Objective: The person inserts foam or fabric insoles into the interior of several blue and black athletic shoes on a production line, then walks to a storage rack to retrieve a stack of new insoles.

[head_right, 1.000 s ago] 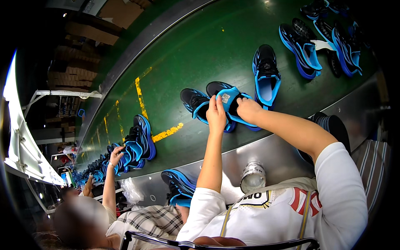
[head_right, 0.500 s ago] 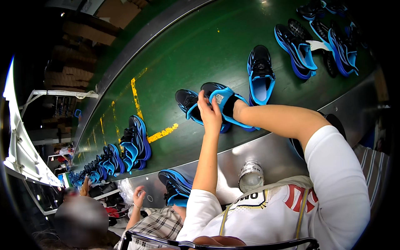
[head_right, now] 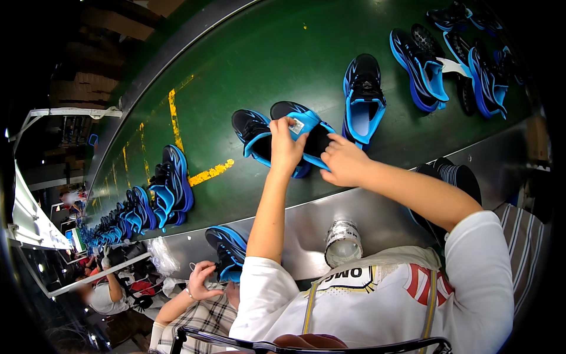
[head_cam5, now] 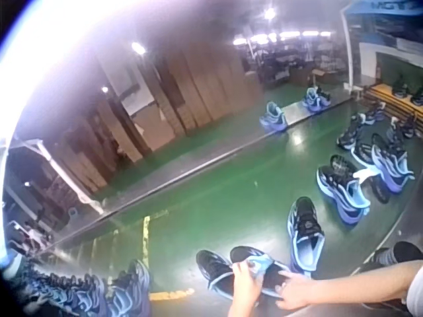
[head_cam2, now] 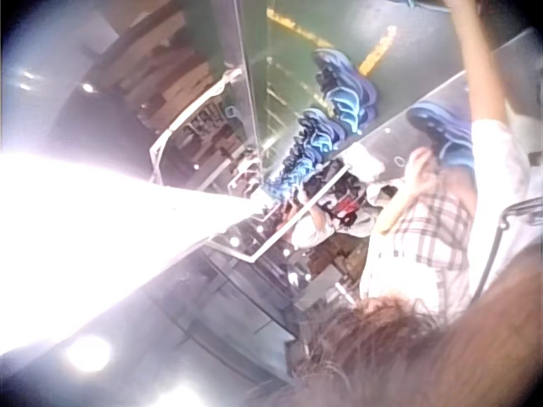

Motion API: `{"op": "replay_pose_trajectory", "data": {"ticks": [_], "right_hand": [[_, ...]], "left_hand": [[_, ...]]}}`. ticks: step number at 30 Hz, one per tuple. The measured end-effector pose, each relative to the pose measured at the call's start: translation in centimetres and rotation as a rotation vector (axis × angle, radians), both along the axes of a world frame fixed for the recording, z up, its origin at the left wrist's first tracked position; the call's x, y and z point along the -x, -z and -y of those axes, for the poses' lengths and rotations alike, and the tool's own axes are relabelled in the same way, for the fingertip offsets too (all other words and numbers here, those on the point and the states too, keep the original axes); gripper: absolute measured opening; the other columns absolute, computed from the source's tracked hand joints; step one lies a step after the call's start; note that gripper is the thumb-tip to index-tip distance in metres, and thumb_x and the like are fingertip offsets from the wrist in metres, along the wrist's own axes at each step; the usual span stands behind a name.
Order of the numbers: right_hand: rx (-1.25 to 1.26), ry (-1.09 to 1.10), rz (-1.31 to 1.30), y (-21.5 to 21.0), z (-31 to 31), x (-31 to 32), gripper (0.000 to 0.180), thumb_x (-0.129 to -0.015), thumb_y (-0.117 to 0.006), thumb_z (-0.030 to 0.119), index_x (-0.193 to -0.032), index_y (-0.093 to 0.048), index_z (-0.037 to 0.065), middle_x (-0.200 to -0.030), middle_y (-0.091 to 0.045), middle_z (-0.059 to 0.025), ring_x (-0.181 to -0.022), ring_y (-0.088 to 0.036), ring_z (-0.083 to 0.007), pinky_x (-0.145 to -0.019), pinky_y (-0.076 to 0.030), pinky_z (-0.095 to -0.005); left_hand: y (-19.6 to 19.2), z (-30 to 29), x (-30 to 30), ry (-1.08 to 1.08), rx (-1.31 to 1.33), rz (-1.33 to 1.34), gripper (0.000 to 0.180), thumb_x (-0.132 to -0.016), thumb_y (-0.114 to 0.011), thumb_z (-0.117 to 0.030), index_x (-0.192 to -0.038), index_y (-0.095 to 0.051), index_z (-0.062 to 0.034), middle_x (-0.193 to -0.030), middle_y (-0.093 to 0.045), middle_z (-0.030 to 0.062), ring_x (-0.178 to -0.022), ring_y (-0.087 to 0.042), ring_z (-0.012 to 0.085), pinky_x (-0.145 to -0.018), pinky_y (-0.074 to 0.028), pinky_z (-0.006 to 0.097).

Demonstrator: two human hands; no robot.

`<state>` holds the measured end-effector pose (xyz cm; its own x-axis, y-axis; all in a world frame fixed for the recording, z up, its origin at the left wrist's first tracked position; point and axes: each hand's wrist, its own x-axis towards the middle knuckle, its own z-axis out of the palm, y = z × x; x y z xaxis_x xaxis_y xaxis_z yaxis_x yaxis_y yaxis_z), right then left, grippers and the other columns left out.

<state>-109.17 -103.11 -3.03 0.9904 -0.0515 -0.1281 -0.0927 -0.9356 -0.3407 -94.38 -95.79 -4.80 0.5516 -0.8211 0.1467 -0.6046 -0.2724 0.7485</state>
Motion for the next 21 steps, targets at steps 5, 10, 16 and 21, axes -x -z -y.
{"op": "replay_pose_trajectory", "data": {"ticks": [5, 10, 16, 21], "right_hand": [[-0.153, 0.266, 0.438, 0.9, -2.9, 7.3, 0.016, -0.069, -0.063, 0.011, -0.082, -0.057, 0.002, -0.083, -0.05, -0.0079, -0.076, -0.049, -0.0251, -0.068, -0.041, -0.0355], [-0.222, 0.313, 0.577, 1.8, -3.3, 7.0, 0.018, -0.069, -0.063, 0.008, -0.084, -0.056, 0.002, -0.085, -0.051, -0.0082, -0.076, -0.05, -0.0248, -0.064, -0.042, -0.0335], [-0.224, 0.322, 0.536, 1.2, -2.4, 1.9, 0.016, -0.074, -0.058, 0.015, -0.086, -0.055, 0.005, -0.09, -0.049, -0.0088, -0.08, -0.05, -0.0253, -0.07, -0.042, -0.0346], [-0.284, 0.251, 0.616, -2.4, -0.6, 9.1, 0.03, -0.074, -0.057, 0.013, -0.103, -0.052, 0.006, -0.098, -0.048, -0.0107, -0.086, -0.051, -0.027, -0.075, -0.041, -0.0357]], "left_hand": [[-0.9, -1.6, 1.3, 0.022, 0.044, 0.194, 0.03, -0.067, -0.063, -0.003, -0.091, -0.045, -0.0029, -0.087, -0.042, 0.0152, -0.074, -0.05, 0.0334, -0.062, -0.042, 0.038], [-1.3, -1.6, 1.1, 0.002, -0.102, 0.801, 0.023, -0.071, -0.06, -0.019, -0.088, -0.05, -0.0053, -0.08, -0.048, 0.0093, -0.068, -0.049, 0.0233, -0.057, -0.034, 0.033], [-0.2, 1.3, -2.9, 0.07, -0.391, 1.33, 0.024, -0.076, -0.047, -0.017, -0.097, -0.049, -0.005, -0.105, -0.047, 0.0143, -0.08, -0.049, 0.0207, -0.063, -0.037, 0.031], [0.9, 1.6, -3.8, 0.273, -0.51, 1.264, 0.022, -0.076, -0.044, -0.012, -0.094, -0.05, -0.0004, -0.105, -0.044, 0.0222, -0.085, -0.051, 0.0258, -0.067, -0.044, 0.029]]}}
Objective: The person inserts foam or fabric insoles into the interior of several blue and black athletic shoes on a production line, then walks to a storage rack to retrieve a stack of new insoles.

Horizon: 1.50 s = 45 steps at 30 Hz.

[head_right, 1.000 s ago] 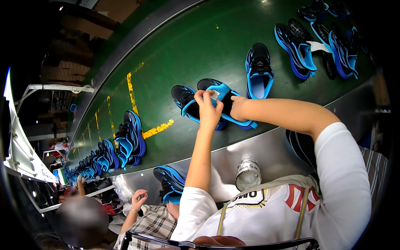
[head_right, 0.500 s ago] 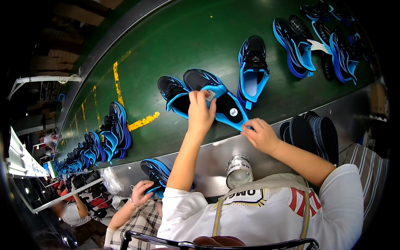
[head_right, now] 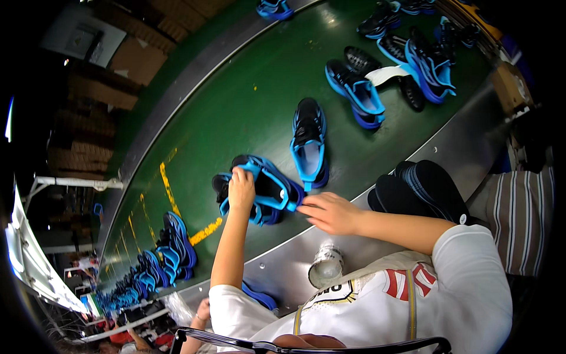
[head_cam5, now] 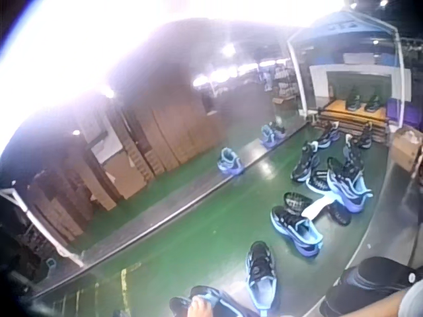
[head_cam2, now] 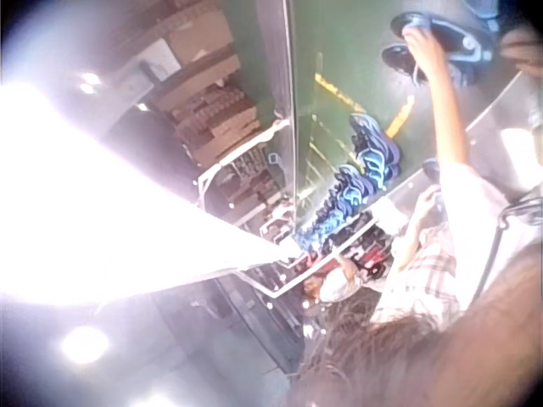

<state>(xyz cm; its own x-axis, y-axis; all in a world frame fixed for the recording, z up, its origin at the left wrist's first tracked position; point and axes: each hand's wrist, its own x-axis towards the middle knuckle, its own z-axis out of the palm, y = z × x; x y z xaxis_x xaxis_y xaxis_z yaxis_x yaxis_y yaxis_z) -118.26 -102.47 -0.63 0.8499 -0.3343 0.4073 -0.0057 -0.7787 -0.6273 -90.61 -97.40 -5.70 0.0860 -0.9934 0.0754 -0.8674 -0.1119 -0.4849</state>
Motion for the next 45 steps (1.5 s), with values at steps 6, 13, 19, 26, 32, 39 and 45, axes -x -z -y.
{"op": "replay_pose_trajectory", "data": {"ticks": [6, 13, 19, 26, 32, 39, 45], "right_hand": [[-0.236, 0.39, -0.15, -1.3, 7.7, 12.3, 0.023, -0.071, -0.057, 0.005, -0.094, -0.056, 0.003, -0.093, -0.051, -0.0135, -0.084, -0.053, -0.0275, -0.072, -0.045, -0.0321], [0.169, 0.856, -0.394, 4.3, 25.6, 18.3, 0.055, -0.069, -0.055, 0.006, -0.121, -0.039, 0.008, -0.117, -0.042, -0.0131, -0.108, -0.04, -0.0303, -0.09, -0.034, -0.0371], [0.187, 0.919, -0.918, 7.2, 32.7, 12.3, 0.079, -0.068, -0.064, 0.026, -0.133, -0.02, 0.012, -0.135, -0.026, -0.0115, -0.128, -0.016, -0.0236, -0.102, -0.014, -0.0456], [0.332, 0.864, -0.468, 7.5, 35.0, 11.5, 0.014, -0.081, -0.044, 0.016, -0.089, -0.055, 0.01, -0.076, -0.06, -0.0122, -0.072, -0.058, -0.0297, -0.075, -0.042, -0.0407], [-0.247, 0.832, 0.288, -0.9, 34.2, 14.7, 0.02, -0.086, -0.046, 0.023, -0.081, -0.047, 0.004, -0.065, -0.051, -0.0114, -0.06, -0.051, -0.0205, -0.055, -0.04, -0.0313], [-1.044, 0.247, 0.008, -6.6, 15.0, 15.4, 0.014, -0.087, -0.047, 0.017, -0.076, -0.048, 0.008, -0.065, -0.04, 0.007, -0.061, -0.038, -0.0013, -0.054, -0.032, -0.0178], [-0.937, 0.097, -0.066, -5.8, 5.5, 15.6, 0.016, -0.086, -0.051, 0.015, -0.08, -0.052, 0.0, -0.065, -0.044, 0.0023, -0.063, -0.04, -0.0046, -0.056, -0.036, -0.0212]], "left_hand": [[-3.9, -0.2, -1.1, 0.032, -0.179, -0.21, 0.019, -0.076, -0.044, -0.01, -0.092, -0.05, -0.0029, -0.107, -0.046, 0.0182, -0.085, -0.051, 0.0235, -0.07, -0.041, 0.03], [-10.1, -0.5, 1.3, -0.053, 0.667, -0.725, 0.005, -0.068, -0.055, -0.001, -0.071, -0.052, -0.0016, -0.09, -0.058, 0.0138, -0.074, -0.057, 0.0217, -0.061, -0.043, 0.029], [-9.3, -2.2, 12.0, -0.405, 0.668, -1.574, 0.01, -0.067, -0.046, 0.004, -0.062, -0.046, -0.0039, -0.068, -0.051, 0.0043, -0.054, -0.042, 0.008, -0.048, -0.034, 0.019], [-4.3, 0.6, 16.1, -0.094, 0.022, -0.81, 0.041, -0.075, -0.062, -0.024, -0.109, -0.048, -0.0052, -0.108, -0.045, 0.0182, -0.082, -0.055, 0.0359, -0.066, -0.047, 0.039], [-1.0, 6.1, 19.5, -0.044, 0.227, -1.064, 0.019, -0.078, -0.058, -0.012, -0.094, -0.053, -0.0015, -0.088, -0.046, 0.0182, -0.073, -0.051, 0.0342, -0.063, -0.044, 0.037], [-5.2, 4.5, 19.4, -0.134, 0.511, -1.499, 0.026, -0.081, -0.058, -0.023, -0.094, -0.058, 0.0002, -0.094, -0.052, 0.0103, -0.071, -0.05, 0.0132, -0.059, -0.041, 0.024], [-10.3, 0.1, 26.0, -0.192, 0.393, -2.178, 0.024, -0.085, -0.054, -0.018, -0.104, -0.053, -0.0031, -0.098, -0.054, 0.0035, -0.081, -0.05, 0.009, -0.072, -0.04, 0.022]]}}
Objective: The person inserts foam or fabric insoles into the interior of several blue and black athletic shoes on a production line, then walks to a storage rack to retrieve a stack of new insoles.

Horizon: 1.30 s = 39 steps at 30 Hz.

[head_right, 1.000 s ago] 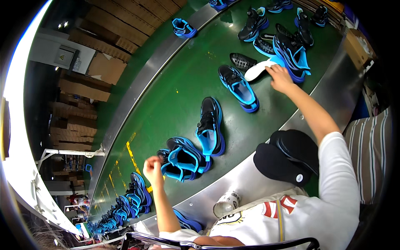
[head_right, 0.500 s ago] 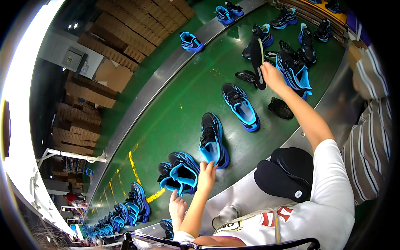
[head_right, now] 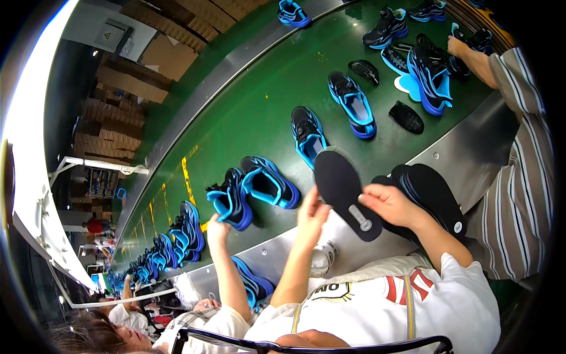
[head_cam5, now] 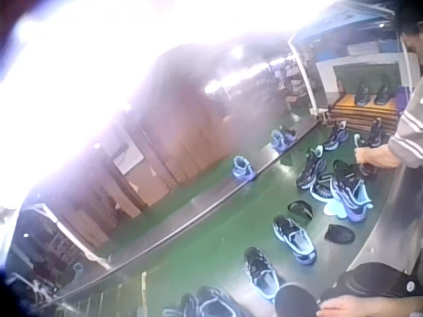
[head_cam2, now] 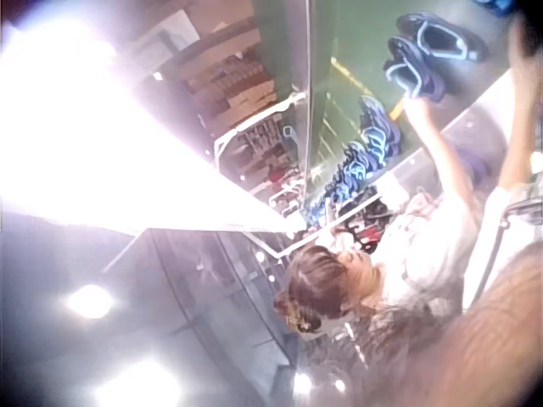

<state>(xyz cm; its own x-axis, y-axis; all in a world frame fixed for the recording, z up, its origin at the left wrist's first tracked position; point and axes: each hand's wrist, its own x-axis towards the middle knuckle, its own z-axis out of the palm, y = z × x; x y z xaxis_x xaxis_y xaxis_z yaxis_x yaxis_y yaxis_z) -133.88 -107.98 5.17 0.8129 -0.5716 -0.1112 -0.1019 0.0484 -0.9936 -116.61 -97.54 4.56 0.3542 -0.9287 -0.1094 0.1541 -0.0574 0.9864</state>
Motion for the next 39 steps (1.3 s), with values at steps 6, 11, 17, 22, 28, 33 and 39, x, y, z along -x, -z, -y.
{"op": "replay_pose_trajectory", "data": {"ticks": [6, 11, 17, 22, 28, 33, 39], "right_hand": [[0.466, 0.093, -0.157, 4.1, 5.6, 3.1, 0.017, -0.08, -0.051, 0.008, -0.094, -0.055, 0.0, -0.092, -0.056, -0.0132, -0.087, -0.054, -0.024, -0.078, -0.043, -0.03], [0.939, 0.367, -0.573, 9.4, 21.0, 8.9, 0.056, -0.067, -0.042, -0.009, -0.122, -0.036, 0.002, -0.121, -0.039, -0.0191, -0.113, -0.039, -0.0308, -0.094, -0.033, -0.037], [1.301, -0.255, -1.151, 12.4, 31.2, 5.3, 0.07, -0.067, -0.054, -0.002, -0.13, -0.026, 0.011, -0.132, -0.03, -0.0124, -0.12, -0.031, -0.0254, -0.099, -0.025, -0.0368], [1.329, -0.445, -1.467, 16.7, 37.9, 2.9, 0.06, -0.082, -0.046, 0.016, -0.135, -0.017, 0.021, -0.136, -0.027, -0.0006, -0.118, -0.033, -0.0175, -0.095, -0.024, -0.0315], [1.366, -0.585, -1.438, 18.1, 40.0, 0.8, 0.055, -0.078, -0.053, 0.022, -0.128, -0.031, 0.013, -0.127, -0.036, -0.0022, -0.114, -0.036, -0.019, -0.097, -0.022, -0.0362], [1.331, -0.738, -1.135, 14.8, 39.9, 1.7, 0.089, -0.031, -0.082, 0.036, -0.106, -0.044, 0.006, -0.109, -0.045, -0.0075, -0.105, -0.041, -0.024, -0.091, -0.031, -0.0339], [1.159, -0.196, -0.671, 10.6, 38.0, 2.9, 0.053, -0.062, -0.07, 0.024, -0.103, -0.042, 0.006, -0.093, -0.053, -0.0162, -0.088, -0.054, -0.0339, -0.072, -0.044, -0.0399]], "left_hand": [[4.4, -2.7, 4.9, -0.249, -0.271, -0.151, 0.026, -0.084, -0.055, -0.025, -0.09, -0.059, 0.0002, -0.08, -0.057, 0.0007, -0.074, -0.048, 0.0073, -0.066, -0.04, 0.022], [9.0, -3.7, 7.8, -0.399, -0.347, -0.111, 0.031, -0.084, -0.055, -0.028, -0.094, -0.058, 0.0012, -0.084, -0.058, 0.0029, -0.076, -0.049, 0.0089, -0.068, -0.041, 0.023], [10.1, -3.8, 7.5, -0.439, -0.486, -0.096, 0.032, -0.083, -0.055, -0.025, -0.102, -0.054, 0.0014, -0.091, -0.058, 0.005, -0.082, -0.051, 0.0111, -0.073, -0.041, 0.025], [11.2, -4.3, 7.9, -0.48, -0.553, -0.107, 0.03, -0.083, -0.056, -0.023, -0.1, -0.055, 0.0014, -0.092, -0.058, 0.0052, -0.083, -0.051, 0.0117, -0.074, -0.041, 0.025], [10.9, -3.4, 7.5, -0.614, -0.591, -0.129, 0.026, -0.083, -0.056, -0.021, -0.096, -0.056, 0.0011, -0.088, -0.059, 0.0046, -0.079, -0.052, 0.0111, -0.071, -0.041, 0.025], [10.4, -2.6, 7.8, -0.667, -0.584, -0.149, 0.023, -0.083, -0.056, -0.02, -0.093, -0.058, 0.0008, -0.085, -0.059, 0.0041, -0.076, -0.052, 0.0106, -0.069, -0.042, 0.024], [8.2, -0.5, 9.0, -0.669, -0.449, -0.142, 0.024, -0.084, -0.055, -0.02, -0.096, -0.055, 0.0009, -0.087, -0.057, 0.0037, -0.078, -0.05, 0.0104, -0.071, -0.04, 0.024]]}}
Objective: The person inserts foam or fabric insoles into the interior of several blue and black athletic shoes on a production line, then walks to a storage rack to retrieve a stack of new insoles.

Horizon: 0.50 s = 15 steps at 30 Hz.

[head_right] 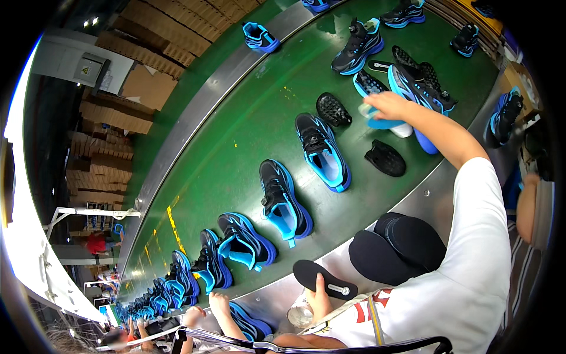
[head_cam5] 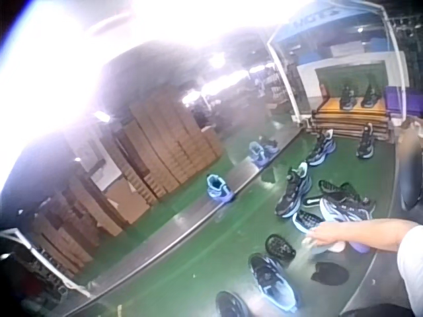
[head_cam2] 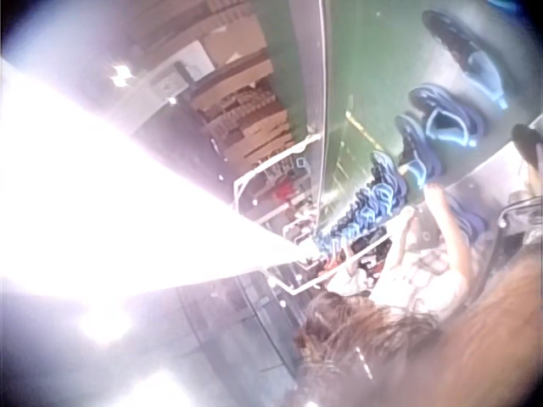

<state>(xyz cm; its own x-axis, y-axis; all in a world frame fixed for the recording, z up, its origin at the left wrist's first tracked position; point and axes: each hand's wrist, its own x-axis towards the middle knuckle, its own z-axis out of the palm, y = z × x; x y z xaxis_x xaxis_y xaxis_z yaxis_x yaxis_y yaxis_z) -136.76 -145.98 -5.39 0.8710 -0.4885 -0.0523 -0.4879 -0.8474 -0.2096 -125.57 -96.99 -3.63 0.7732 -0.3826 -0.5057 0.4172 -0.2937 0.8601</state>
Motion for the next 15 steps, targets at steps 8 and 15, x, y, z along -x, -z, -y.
{"op": "replay_pose_trajectory", "data": {"ticks": [8, 15], "right_hand": [[-1.235, 0.082, 0.823, -13.3, -15.9, -5.2, 0.049, -0.072, -0.067, 0.011, -0.113, -0.042, 0.004, -0.102, -0.054, -0.0059, -0.093, -0.051, -0.0123, -0.083, -0.042, -0.0292], [-1.216, 0.046, 0.722, -6.0, -28.0, -4.8, 0.047, -0.08, -0.058, 0.019, -0.117, -0.037, -0.001, -0.107, -0.049, -0.0124, -0.098, -0.048, -0.0179, -0.086, -0.039, -0.0319]], "left_hand": [[-3.0, 3.9, -4.0, 0.01, 0.144, -0.015, 0.045, -0.087, -0.047, -0.035, -0.114, -0.044, 0.0008, -0.106, -0.05, 0.0067, -0.094, -0.048, 0.0144, -0.084, -0.037, 0.028], [-5.0, 6.3, -1.1, 0.419, 0.296, -0.173, 0.044, -0.08, -0.06, -0.019, -0.115, -0.041, 0.0009, -0.101, -0.053, 0.0065, -0.09, -0.05, 0.0136, -0.078, -0.041, 0.026]]}}
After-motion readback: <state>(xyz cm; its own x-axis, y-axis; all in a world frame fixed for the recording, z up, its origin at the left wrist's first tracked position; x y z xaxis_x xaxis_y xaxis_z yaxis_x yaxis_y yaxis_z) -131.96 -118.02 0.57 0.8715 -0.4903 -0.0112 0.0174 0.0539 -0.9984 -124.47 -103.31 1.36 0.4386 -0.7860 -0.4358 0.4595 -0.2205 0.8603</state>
